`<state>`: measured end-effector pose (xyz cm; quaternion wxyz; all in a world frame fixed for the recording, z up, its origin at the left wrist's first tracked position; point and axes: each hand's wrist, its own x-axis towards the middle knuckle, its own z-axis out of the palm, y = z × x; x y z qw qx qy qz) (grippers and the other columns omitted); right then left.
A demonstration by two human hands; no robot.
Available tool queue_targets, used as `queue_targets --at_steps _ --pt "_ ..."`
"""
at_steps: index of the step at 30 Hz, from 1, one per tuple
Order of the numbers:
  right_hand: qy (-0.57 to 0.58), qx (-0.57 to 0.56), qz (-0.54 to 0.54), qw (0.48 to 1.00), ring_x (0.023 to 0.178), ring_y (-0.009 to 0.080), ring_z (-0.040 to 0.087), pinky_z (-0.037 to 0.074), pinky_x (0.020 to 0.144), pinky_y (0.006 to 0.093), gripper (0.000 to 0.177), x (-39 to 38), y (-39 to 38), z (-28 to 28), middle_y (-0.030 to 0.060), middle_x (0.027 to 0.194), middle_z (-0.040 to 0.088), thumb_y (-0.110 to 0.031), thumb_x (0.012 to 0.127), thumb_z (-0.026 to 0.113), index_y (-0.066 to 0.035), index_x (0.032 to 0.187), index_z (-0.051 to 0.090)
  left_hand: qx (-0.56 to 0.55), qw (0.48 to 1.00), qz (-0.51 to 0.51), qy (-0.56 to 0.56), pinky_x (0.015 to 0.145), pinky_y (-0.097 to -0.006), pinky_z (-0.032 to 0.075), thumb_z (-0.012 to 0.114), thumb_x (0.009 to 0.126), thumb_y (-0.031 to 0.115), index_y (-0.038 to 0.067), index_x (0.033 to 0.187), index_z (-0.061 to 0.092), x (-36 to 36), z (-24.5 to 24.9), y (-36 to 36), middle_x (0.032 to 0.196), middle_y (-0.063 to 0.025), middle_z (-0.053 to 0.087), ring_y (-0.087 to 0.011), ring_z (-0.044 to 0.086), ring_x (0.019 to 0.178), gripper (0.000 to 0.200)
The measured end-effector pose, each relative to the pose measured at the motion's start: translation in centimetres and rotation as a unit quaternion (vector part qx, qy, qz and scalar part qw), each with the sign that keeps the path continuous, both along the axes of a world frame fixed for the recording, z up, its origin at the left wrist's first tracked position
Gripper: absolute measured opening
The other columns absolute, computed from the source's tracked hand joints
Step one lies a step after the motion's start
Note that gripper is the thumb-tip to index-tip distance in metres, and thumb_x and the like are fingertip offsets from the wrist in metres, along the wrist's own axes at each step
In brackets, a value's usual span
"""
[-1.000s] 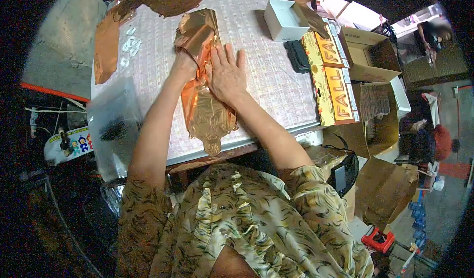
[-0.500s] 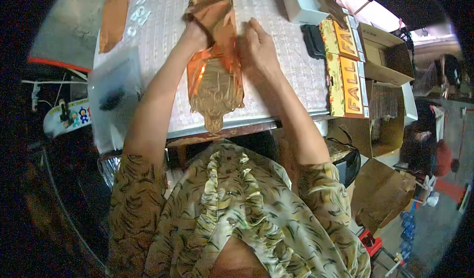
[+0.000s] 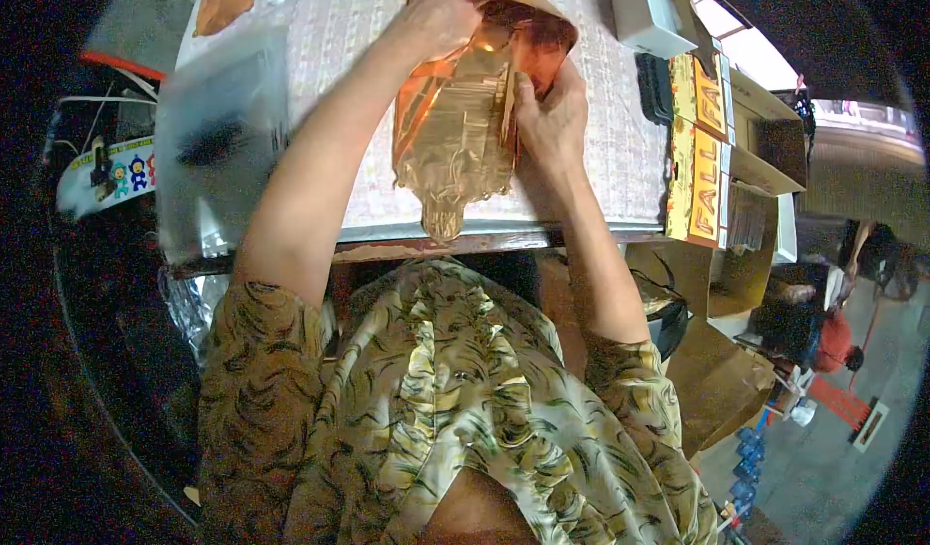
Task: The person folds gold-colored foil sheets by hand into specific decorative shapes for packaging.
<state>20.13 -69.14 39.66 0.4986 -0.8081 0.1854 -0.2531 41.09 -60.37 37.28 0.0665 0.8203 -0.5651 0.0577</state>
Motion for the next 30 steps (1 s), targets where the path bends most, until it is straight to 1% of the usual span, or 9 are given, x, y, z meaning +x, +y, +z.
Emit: queue_targets --at_steps 4,6,9,12,13,16,20,23,30 --pt "-0.010 0.002 -0.012 1.000 0.102 0.0181 0.068 0.053 0.092 0.0296 0.032 0.7 0.2 -0.3 0.0115 0.111 0.072 0.001 0.095 0.067 0.005 0.126 0.061 -0.127 0.987 0.027 0.098 0.108 -0.0629 0.033 0.051 0.101 0.026 0.004 0.116 0.071 -0.8 2.4 0.9 0.122 -0.0178 0.067 -0.0403 0.060 0.118 0.033" --pt "0.090 -0.128 -0.047 0.987 0.108 0.0177 0.066 0.052 0.094 0.0300 0.033 1.0 -0.4 -0.7 0.0123 0.118 0.070 -0.001 0.095 0.068 0.004 0.127 0.061 0.037 0.998 -0.005 0.055 0.106 -0.0581 0.036 0.053 0.098 0.021 0.005 0.108 0.072 -1.2 5.1 1.7 0.116 -0.0160 0.068 -0.0362 0.062 0.111 0.027" --pt "0.095 -0.225 -0.060 0.968 0.118 0.0182 0.062 0.051 0.097 0.0295 0.038 1.5 0.3 -0.5 0.0142 0.128 0.066 -0.004 0.096 0.068 0.003 0.133 0.059 -0.099 0.989 -0.060 0.097 0.107 -0.0553 0.035 0.063 0.094 0.029 0.010 0.104 0.072 4.4 -8.3 -4.2 0.114 -0.0116 0.066 -0.0331 0.059 0.114 0.023" --pt "0.005 -0.197 0.004 0.980 0.129 0.0201 0.057 0.047 0.103 0.0300 0.047 2.0 1.2 -1.4 0.0157 0.137 0.062 -0.008 0.097 0.068 0.002 0.141 0.055 0.024 0.998 0.065 0.011 0.101 -0.0443 0.051 0.069 0.084 0.016 0.009 0.119 0.074 -2.2 5.7 1.5 0.118 -0.0192 0.073 -0.0347 0.066 0.118 0.036" --pt "0.008 -0.107 0.047 0.993 0.132 0.0228 0.055 0.043 0.109 0.0318 0.054 2.1 1.5 -1.0 0.0172 0.140 0.061 -0.012 0.099 0.067 0.002 0.148 0.050 -0.275 0.961 -0.014 -0.021 0.113 -0.0486 0.040 0.067 0.089 0.018 0.014 0.142 0.058 0.6 -1.3 -0.3 0.142 -0.0177 0.061 -0.0331 0.058 0.132 0.054" --pt "-0.029 0.028 0.020 0.999 0.134 0.0232 0.054 0.039 0.114 0.0324 0.057 2.2 2.9 3.0 0.0178 0.147 0.057 -0.024 0.105 0.059 0.006 0.152 0.043 -0.218 0.952 -0.001 0.216 0.122 -0.0537 0.026 0.067 0.092 0.021 0.021 0.152 0.047 1.2 -2.9 -0.8 0.157 -0.0128 0.047 -0.0300 0.043 0.146 0.064" --pt "-0.127 0.294 -0.067 0.945 0.123 0.0293 0.061 0.048 0.104 0.0351 0.051 3.4 -0.6 2.1 0.0197 0.126 0.066 -0.025 0.108 0.050 0.002 0.152 0.045 -0.220 0.975 0.002 -0.012 0.120 -0.0467 0.033 0.067 0.092 0.023 0.017 0.149 0.051 1.2 -2.8 -1.0 0.154 -0.0144 0.050 -0.0332 0.041 0.146 0.059" --pt "0.182 -0.278 -0.051 0.942 0.142 0.0443 0.042 0.030 0.119 0.0545 0.052 4.0 -3.8 -1.9 0.0222 0.147 0.050 -0.030 0.109 0.039 -0.002 0.153 0.042 -0.236 0.966 -0.019 0.101 0.121 -0.0479 0.030 0.066 0.094 0.024 0.010 0.148 0.051 0.6 -0.5 -0.8 0.152 -0.0164 0.051 -0.0354 0.043 0.143 0.058" --pt "0.151 -0.314 -0.045 0.936 0.152 0.0402 0.030 0.019 0.124 0.0561 0.060 5.4 0.9 -1.9 0.0240 0.162 0.034 -0.034 0.109 0.040 0.001 0.157 0.032 -0.253 0.952 -0.088 0.150 0.120 -0.0461 0.034 0.063 0.097 0.023 0.010 0.145 0.055 2.0 -2.8 0.0 0.154 -0.0175 0.049 -0.0368 0.043 0.144 0.051"
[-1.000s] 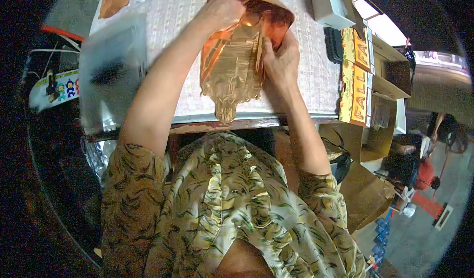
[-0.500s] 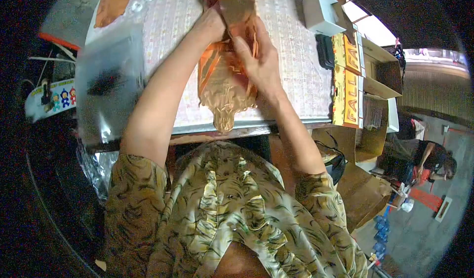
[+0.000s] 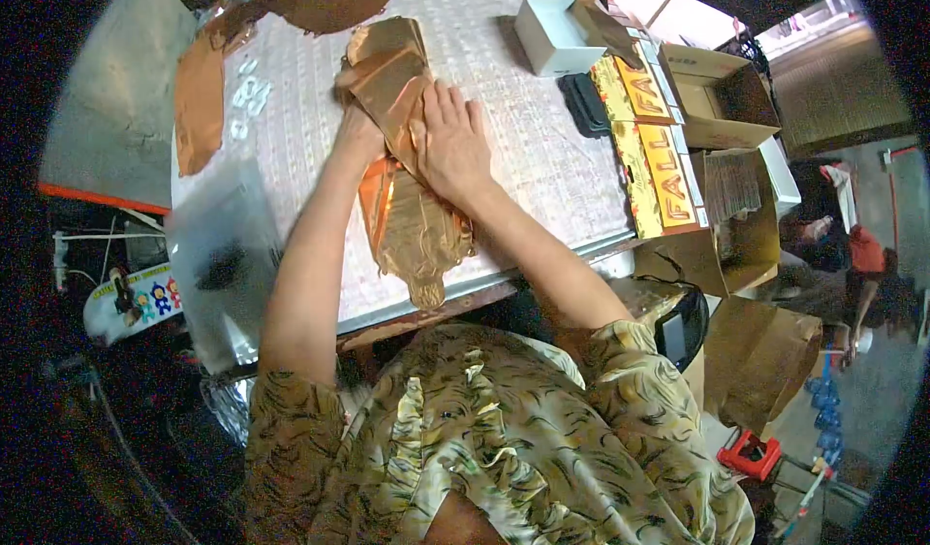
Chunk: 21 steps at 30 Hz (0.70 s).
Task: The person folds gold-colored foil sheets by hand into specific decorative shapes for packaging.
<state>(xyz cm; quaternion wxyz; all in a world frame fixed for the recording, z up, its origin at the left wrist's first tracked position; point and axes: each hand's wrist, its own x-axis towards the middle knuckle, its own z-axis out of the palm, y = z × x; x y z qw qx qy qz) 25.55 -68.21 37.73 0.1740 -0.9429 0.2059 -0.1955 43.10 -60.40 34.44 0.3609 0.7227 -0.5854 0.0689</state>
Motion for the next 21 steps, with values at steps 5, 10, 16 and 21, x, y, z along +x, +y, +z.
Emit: queue_targets --at_steps 5,10,16,21 --pt "0.010 -0.057 -0.005 0.998 0.154 0.0360 0.028 0.017 0.125 0.0553 0.062 0.2 0.6 -1.2 0.0183 0.164 0.034 -0.036 0.109 0.038 -0.001 0.159 0.030 0.007 0.998 0.026 0.053 0.119 -0.0435 0.036 0.059 0.100 0.019 0.012 0.149 0.051 -1.5 2.4 0.5 0.155 -0.0175 0.048 -0.0365 0.043 0.144 0.050" --pt "0.052 -0.089 -0.008 0.995 0.154 0.0341 0.028 0.015 0.125 0.0558 0.062 0.1 0.9 -1.2 0.0157 0.164 0.035 -0.037 0.108 0.038 -0.002 0.159 0.032 0.046 0.964 0.080 0.251 0.117 -0.0349 0.038 0.056 0.104 0.020 0.005 0.152 0.044 -2.6 6.0 -0.6 0.154 -0.0153 0.048 -0.0262 0.045 0.140 0.052" --pt "0.047 -0.111 -0.013 0.993 0.154 0.0336 0.029 0.014 0.124 0.0591 0.058 0.0 1.1 -0.9 0.0132 0.163 0.039 -0.037 0.109 0.037 -0.006 0.158 0.037 -0.062 0.975 0.023 0.212 0.118 -0.0422 0.035 0.055 0.103 0.017 0.006 0.151 0.048 -1.2 1.6 -0.5 0.154 -0.0184 0.048 -0.0346 0.045 0.142 0.049" --pt "0.050 -0.089 -0.007 0.995 0.154 0.0339 0.028 0.013 0.124 0.0612 0.057 -0.1 1.2 -0.4 0.0135 0.163 0.038 -0.038 0.109 0.036 -0.007 0.157 0.039 -0.014 0.999 0.024 0.032 0.119 -0.0426 0.035 0.053 0.104 0.017 0.007 0.152 0.047 -0.5 1.3 0.2 0.154 -0.0185 0.047 -0.0353 0.044 0.143 0.049"
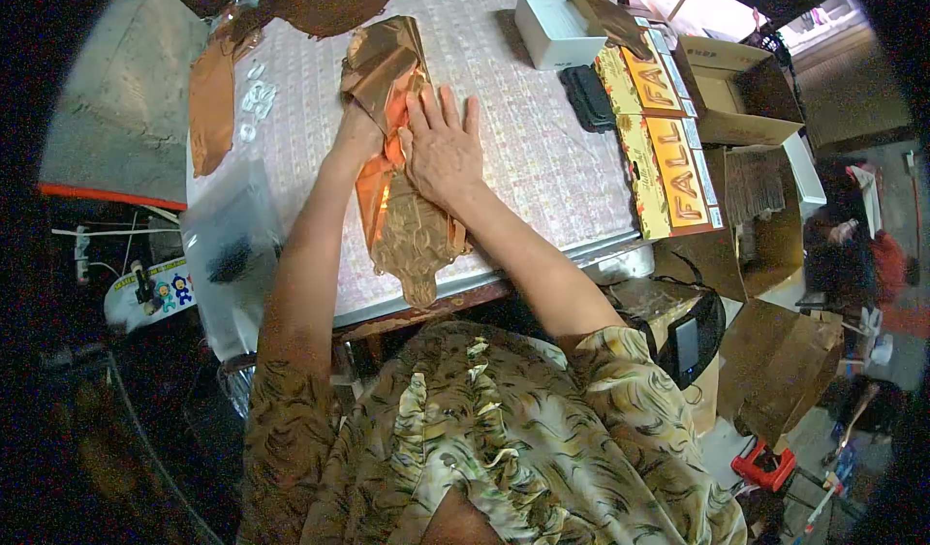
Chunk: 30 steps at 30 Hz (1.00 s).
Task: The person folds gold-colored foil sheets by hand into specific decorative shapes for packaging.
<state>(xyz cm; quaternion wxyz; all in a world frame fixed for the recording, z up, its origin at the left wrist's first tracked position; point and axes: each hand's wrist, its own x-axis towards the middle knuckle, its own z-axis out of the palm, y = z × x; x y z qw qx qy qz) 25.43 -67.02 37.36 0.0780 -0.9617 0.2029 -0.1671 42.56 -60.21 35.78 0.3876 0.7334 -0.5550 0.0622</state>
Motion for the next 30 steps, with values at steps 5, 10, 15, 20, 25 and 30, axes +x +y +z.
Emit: queue_targets --at_steps 5,10,15,20,25,30 --pt "0.002 -0.006 -0.004 1.000 0.155 0.0338 0.026 0.010 0.124 0.0618 0.058 0.2 0.0 -0.4 0.0135 0.164 0.037 -0.039 0.109 0.035 -0.008 0.158 0.038 0.027 0.998 -0.003 -0.065 0.119 -0.0446 0.034 0.054 0.104 0.019 0.008 0.151 0.048 0.3 -0.2 -0.2 0.153 -0.0181 0.049 -0.0356 0.044 0.143 0.048" --pt "0.007 0.006 -0.006 1.000 0.155 0.0338 0.025 0.009 0.125 0.0614 0.059 0.3 0.1 -0.5 0.0129 0.165 0.034 -0.039 0.109 0.034 -0.007 0.159 0.035 0.037 0.998 -0.015 -0.055 0.121 -0.0450 0.032 0.055 0.102 0.018 0.009 0.151 0.048 1.0 -0.6 -0.6 0.154 -0.0185 0.047 -0.0365 0.042 0.144 0.051" --pt "-0.003 0.012 -0.013 1.000 0.156 0.0334 0.023 0.010 0.125 0.0613 0.061 0.5 0.1 -0.8 0.0127 0.165 0.034 -0.042 0.109 0.034 -0.008 0.159 0.034 0.130 0.984 -0.015 -0.124 0.125 -0.0450 0.024 0.051 0.101 0.013 0.009 0.158 0.037 1.6 -0.3 -0.2 0.162 -0.0187 0.036 -0.0364 0.031 0.151 0.059" --pt "-0.012 0.016 -0.013 1.000 0.155 0.0336 0.025 0.010 0.124 0.0617 0.061 0.4 0.1 -0.4 0.0132 0.164 0.035 -0.042 0.108 0.035 -0.009 0.159 0.034 0.076 0.991 -0.013 -0.110 0.123 -0.0448 0.029 0.053 0.100 0.015 0.010 0.157 0.042 2.2 -0.5 0.0 0.159 -0.0194 0.042 -0.0357 0.037 0.148 0.058" --pt "-0.016 0.001 -0.014 1.000 0.154 0.0337 0.026 0.011 0.124 0.0624 0.060 0.2 0.2 -0.2 0.0136 0.164 0.036 -0.043 0.108 0.036 -0.011 0.159 0.035 0.142 0.984 0.005 0.110 0.114 -0.0421 0.041 0.059 0.096 0.010 0.005 0.145 0.055 4.2 2.1 0.6 0.142 -0.0189 0.060 -0.0359 0.055 0.132 0.049" --pt "-0.012 -0.004 -0.018 1.000 0.154 0.0333 0.026 0.011 0.124 0.0625 0.060 0.3 0.3 -0.3 0.0127 0.164 0.035 -0.043 0.108 0.037 -0.011 0.158 0.037 -0.052 0.897 0.158 0.409 0.103 -0.0378 0.049 0.059 0.096 0.007 0.006 0.131 0.064 7.6 5.5 1.9 0.123 -0.0153 0.071 -0.0316 0.065 0.113 0.036"
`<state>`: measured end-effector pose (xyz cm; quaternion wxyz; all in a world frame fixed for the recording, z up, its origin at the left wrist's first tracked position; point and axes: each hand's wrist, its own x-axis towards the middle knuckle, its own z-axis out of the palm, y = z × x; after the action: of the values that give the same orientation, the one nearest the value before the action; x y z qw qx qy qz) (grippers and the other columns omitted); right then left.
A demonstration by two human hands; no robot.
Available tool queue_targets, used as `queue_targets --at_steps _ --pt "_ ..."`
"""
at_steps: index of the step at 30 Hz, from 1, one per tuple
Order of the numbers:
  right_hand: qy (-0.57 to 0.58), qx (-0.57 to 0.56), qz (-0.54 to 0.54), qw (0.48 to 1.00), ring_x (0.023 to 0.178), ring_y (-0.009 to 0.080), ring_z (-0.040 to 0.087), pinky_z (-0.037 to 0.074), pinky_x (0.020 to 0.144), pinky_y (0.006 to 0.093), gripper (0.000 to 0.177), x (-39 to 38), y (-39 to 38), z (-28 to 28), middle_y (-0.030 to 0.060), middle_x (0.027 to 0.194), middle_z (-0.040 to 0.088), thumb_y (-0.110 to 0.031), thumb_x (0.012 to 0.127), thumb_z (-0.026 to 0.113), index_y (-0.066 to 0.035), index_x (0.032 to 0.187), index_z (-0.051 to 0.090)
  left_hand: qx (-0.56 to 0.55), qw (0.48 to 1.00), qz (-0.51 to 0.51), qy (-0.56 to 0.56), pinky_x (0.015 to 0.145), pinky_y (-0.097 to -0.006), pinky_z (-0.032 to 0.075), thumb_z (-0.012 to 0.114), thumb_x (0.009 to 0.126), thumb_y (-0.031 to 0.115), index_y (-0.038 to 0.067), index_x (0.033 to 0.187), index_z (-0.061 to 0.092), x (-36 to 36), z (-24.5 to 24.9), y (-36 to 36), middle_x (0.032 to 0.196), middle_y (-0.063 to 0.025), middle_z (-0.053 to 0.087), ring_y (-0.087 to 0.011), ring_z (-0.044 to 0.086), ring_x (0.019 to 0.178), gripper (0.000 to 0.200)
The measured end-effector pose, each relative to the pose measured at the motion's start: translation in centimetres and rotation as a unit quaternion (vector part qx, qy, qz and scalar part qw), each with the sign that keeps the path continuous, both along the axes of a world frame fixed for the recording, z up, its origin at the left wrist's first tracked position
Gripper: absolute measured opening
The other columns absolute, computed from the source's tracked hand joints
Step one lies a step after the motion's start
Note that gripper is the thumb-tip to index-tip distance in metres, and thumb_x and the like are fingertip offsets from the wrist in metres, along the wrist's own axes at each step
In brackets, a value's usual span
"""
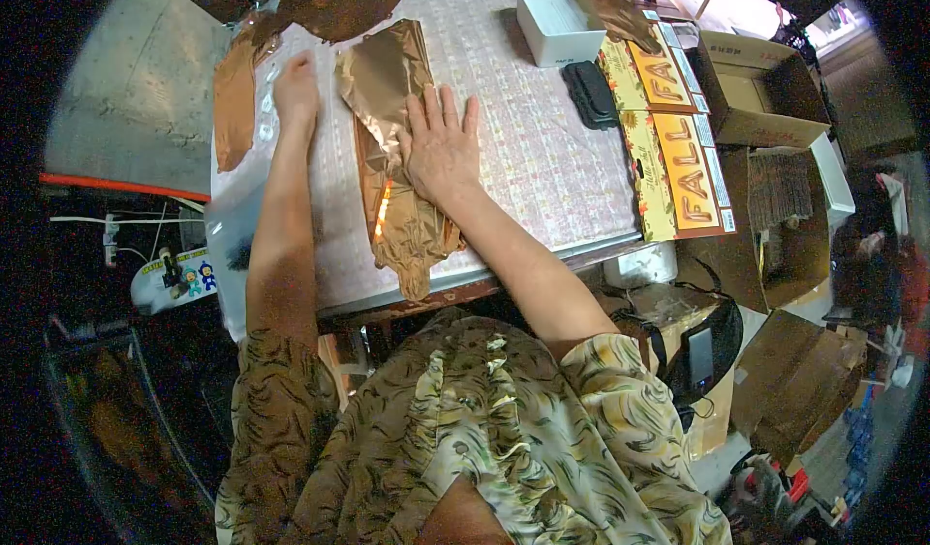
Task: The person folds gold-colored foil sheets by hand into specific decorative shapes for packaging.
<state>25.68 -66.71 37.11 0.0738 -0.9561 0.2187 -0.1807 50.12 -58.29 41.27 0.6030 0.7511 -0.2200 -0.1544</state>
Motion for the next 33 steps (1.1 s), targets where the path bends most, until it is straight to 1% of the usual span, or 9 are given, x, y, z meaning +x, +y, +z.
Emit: queue_targets --at_steps 1,2,4,6,8,16,25,30,33 --pt "-0.001 0.000 -0.001 1.000 0.154 0.0333 0.026 0.011 0.124 0.0625 0.060 0.0 0.0 0.0 0.0127 0.164 0.035 -0.043 0.108 0.037 -0.011 0.158 0.037 0.035 0.969 0.082 -0.229 0.098 -0.0387 0.050 0.062 0.095 0.010 0.003 0.122 0.068 0.0 0.5 0.1 0.116 -0.0152 0.072 -0.0320 0.066 0.110 0.028" --pt "0.004 -0.002 -0.003 1.000 0.154 0.0332 0.026 0.012 0.124 0.0624 0.060 0.0 0.0 0.0 0.0125 0.164 0.035 -0.043 0.108 0.037 -0.011 0.158 0.037 0.068 0.879 0.159 -0.444 0.094 -0.0397 0.052 0.064 0.094 0.013 0.001 0.112 0.072 -0.5 1.7 0.3 0.109 -0.0152 0.073 -0.0324 0.066 0.106 0.024" --pt "0.010 -0.006 -0.001 1.000 0.154 0.0331 0.027 0.012 0.124 0.0623 0.059 0.1 0.0 0.1 0.0124 0.164 0.035 -0.042 0.108 0.037 -0.011 0.158 0.038 0.002 0.892 -0.028 -0.452 0.094 -0.0404 0.051 0.068 0.093 0.018 0.004 0.104 0.075 -4.1 2.5 -1.3 0.106 -0.0101 0.072 -0.0339 0.064 0.104 0.019" --pt "0.018 -0.009 0.000 1.000 0.154 0.0332 0.028 0.013 0.123 0.0622 0.059 0.0 -0.1 0.2 0.0126 0.165 0.034 -0.042 0.108 0.036 -0.010 0.158 0.038 0.019 0.891 -0.139 -0.432 0.094 -0.0389 0.051 0.077 0.089 0.024 0.004 0.103 0.075 -4.0 -0.4 -3.6 0.107 -0.0109 0.070 -0.0289 0.066 0.101 0.025" --pt "0.012 -0.015 0.004 1.000 0.153 0.0335 0.028 0.013 0.123 0.0622 0.060 -0.1 -0.1 0.2 0.0127 0.165 0.034 -0.042 0.108 0.036 -0.010 0.158 0.037 0.074 0.868 -0.099 -0.482 0.092 -0.0385 0.051 0.084 0.081 0.029 0.006 0.101 0.076 -5.5 -1.9 -5.0 0.109 -0.0087 0.069 -0.0296 0.066 0.100 0.031" --pt "0.019 -0.019 0.009 1.000 0.153 0.0354 0.028 0.014 0.123 0.0633 0.062 -0.2 -0.1 0.5 0.0133 0.166 0.033 -0.042 0.108 0.038 -0.009 0.160 0.035 0.081 0.899 -0.110 -0.416 0.090 -0.0402 0.049 0.086 0.078 0.036 0.010 0.099 0.075 -4.6 -3.8 -7.0 0.105 -0.0057 0.067 -0.0267 0.064 0.101 0.035" --pt "0.028 -0.052 0.024 0.998 0.153 0.0364 0.029 0.014 0.122 0.0645 0.063 -0.2 0.4 1.2 0.0126 0.164 0.035 -0.045 0.106 0.044 -0.015 0.161 0.035 0.078 0.889 -0.110 -0.438 0.105 -0.0450 0.040 0.082 0.082 0.042 0.013 0.105 0.071 -4.5 -4.2 -7.0 0.115 -0.0049 0.064 -0.0287 0.056 0.118 0.038" --pt "0.029 -0.071 0.111 0.991 0.153 0.0315 0.030 0.016 0.124 0.0585 0.061 -0.2 0.3 0.8 0.0125 0.163 0.037 -0.046 0.107 0.043 -0.016 0.160 0.037 0.050 0.879 -0.118 -0.460 0.108 -0.0458 0.039 0.079 0.082 0.048 0.012 0.101 0.071 -3.5 -5.8 -7.7 0.118 -0.0082 0.064 -0.0312 0.055 0.121 0.042" --pt "0.025 -0.068 0.162 0.984 0.153 0.0296 0.030 0.018 0.125 0.0536 0.060 -0.5 0.3 0.8 0.0106 0.164 0.037 -0.046 0.108 0.040 -0.016 0.160 0.038 0.063 0.855 -0.092 -0.507 0.106 -0.0441 0.041 0.077 0.087 0.040 0.011 0.105 0.072 -4.3 -4.5 -7.1 0.120 -0.0096 0.067 -0.0304 0.058 0.119 0.035"
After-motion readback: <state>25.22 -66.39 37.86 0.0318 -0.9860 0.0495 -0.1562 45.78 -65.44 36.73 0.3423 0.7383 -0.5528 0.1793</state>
